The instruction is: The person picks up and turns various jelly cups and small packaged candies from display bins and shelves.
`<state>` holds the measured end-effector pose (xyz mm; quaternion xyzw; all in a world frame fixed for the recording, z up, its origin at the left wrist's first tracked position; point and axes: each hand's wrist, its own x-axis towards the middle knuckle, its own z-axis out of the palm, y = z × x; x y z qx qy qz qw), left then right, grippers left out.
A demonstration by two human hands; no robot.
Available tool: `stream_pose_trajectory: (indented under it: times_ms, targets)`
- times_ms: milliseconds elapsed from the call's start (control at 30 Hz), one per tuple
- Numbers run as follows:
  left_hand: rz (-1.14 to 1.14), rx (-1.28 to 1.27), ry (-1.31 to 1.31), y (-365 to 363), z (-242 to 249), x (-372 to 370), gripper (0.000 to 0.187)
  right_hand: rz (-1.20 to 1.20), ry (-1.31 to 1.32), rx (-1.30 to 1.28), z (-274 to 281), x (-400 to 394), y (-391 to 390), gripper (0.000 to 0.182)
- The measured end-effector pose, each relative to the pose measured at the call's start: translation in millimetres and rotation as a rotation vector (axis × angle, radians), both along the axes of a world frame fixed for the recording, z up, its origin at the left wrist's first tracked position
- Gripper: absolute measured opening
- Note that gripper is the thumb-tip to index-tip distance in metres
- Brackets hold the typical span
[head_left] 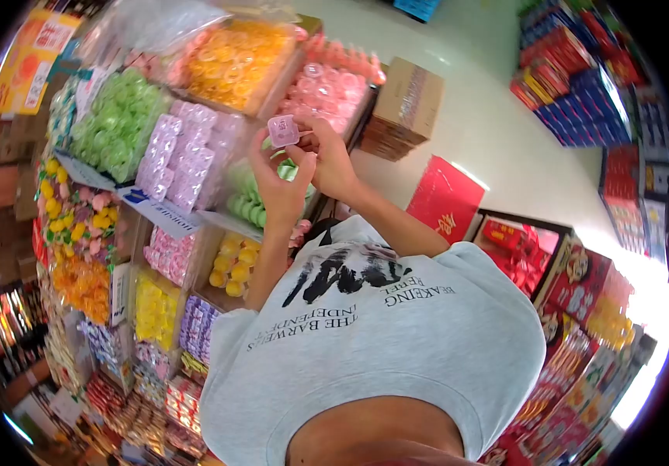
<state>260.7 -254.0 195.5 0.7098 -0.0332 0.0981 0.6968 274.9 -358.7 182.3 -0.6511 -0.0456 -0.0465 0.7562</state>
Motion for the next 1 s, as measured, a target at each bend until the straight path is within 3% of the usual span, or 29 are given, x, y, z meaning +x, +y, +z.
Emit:
stream_pose_trajectory:
  times_ms: [100, 167, 300, 367, 433, 500, 600, 667, 700, 900, 1000]
  targets:
    - [-0.143, -0.083, -0.009, -30.3, 11.0, -35.8, 0.079, -0.202, -0.081, -0.13, 7.6, -46.5, -29.9, 0.045]
    - [-0.275, -0.103, -0.002, -45.4, 9.6, -57.3, 0.075, -0.268, 0.055, -0.117, 18.3, -81.0, -48.4, 0.046]
    - [-0.455, -0.221, 0.111, -75.7, 19.8, -107.0, 0.081, -0.465, 0.006, -0.076, 19.4, -141.2, -71.6, 0.048]
    - [-0.516, -0.314, 0.08, -90.9, -5.9, -127.3, 0.081, -0.583, -0.05, -0.257, 19.4, -172.9, -82.3, 0.053]
    - [-0.493, -0.149, 0.017, -103.3, -5.4, -150.4, 0.081, -0.613, -0.011, -0.248, 13.4, -199.8, -94.5, 0.053]
    - [-0.559, -0.079, 0.007, -120.5, -11.9, -166.8, 0.081, -0.716, -0.082, -0.396, -1.9, -222.0, -109.4, 0.051]
    - [-0.733, -0.147, 0.033, -144.0, -24.5, -186.1, 0.078, -0.855, -0.053, -0.443, 9.4, -260.8, -129.2, 0.052]
    - [-0.816, 0.072, -0.104, -167.2, -24.5, -195.9, 0.07, -0.954, -0.06, -0.511, 8.2, -281.9, -148.6, 0.047]
    - [-0.863, 0.053, -0.128, -181.8, -22.8, -202.6, 0.07, -1.005, -0.071, -0.53, 11.3, -293.3, -157.7, 0.047]
    - [-1.229, -0.068, -0.232, -269.6, -9.4, -275.1, 0.065, -1.288, -0.115, -0.228, 26.8, -380.2, -217.0, 0.037]
    - [-1.325, -0.08, -0.278, -316.1, -3.7, -321.9, 0.065, -1.45, -0.09, -0.337, 28.2, -431.7, -252.5, 0.037]
